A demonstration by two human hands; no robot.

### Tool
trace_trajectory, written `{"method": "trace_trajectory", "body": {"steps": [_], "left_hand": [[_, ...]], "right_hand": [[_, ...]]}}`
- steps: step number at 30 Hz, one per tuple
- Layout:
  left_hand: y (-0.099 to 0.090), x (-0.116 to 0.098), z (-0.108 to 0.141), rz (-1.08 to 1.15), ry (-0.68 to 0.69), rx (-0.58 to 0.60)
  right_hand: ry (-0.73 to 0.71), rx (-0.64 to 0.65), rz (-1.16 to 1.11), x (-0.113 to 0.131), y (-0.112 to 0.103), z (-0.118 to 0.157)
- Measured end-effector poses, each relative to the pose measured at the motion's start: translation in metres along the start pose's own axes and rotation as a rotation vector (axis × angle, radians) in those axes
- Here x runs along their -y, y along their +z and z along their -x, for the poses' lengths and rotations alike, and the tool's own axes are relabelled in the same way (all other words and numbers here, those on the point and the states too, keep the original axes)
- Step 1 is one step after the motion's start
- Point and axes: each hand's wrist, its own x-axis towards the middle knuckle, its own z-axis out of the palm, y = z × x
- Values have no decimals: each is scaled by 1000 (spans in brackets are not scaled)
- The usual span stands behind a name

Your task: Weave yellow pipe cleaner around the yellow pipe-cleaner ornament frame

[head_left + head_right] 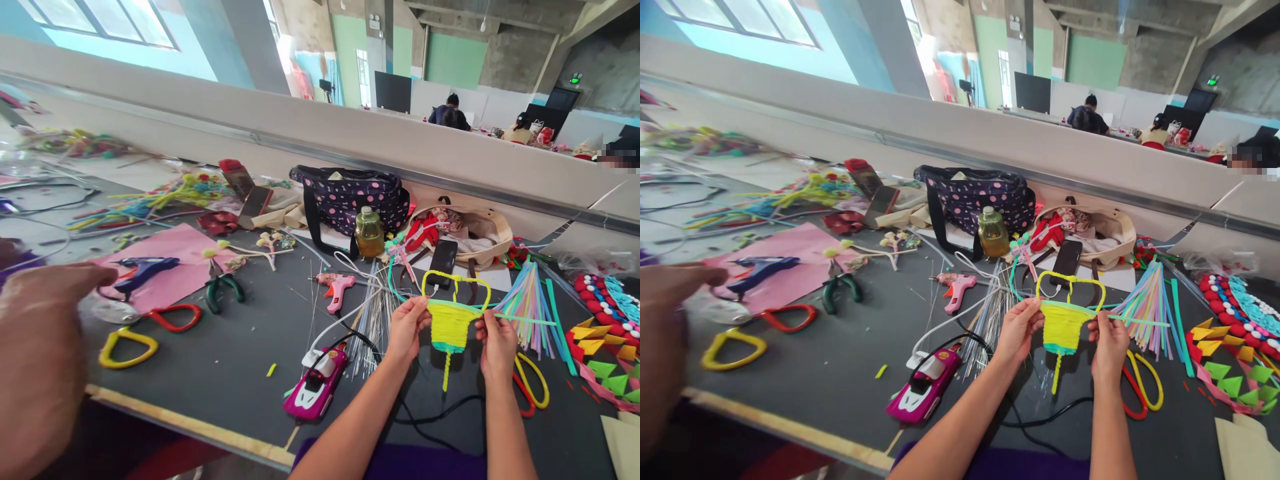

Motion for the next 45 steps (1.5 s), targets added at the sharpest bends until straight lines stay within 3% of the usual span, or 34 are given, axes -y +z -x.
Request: {"method": "trace_trajectory", "body": {"steps": [8,18,28,45], "left_hand": [[2,-2,3,2,51,19],[1,-3,1,72,-28,15],[3,-2,4,83,-5,39],[0,-4,2,97,-28,38]], "right_hand": [[101,44,-12,8,2,3],[80,59,-39,16,3,9],[76,14,-74,17,3,9],[205,260,-204,20,-3,8]]}}
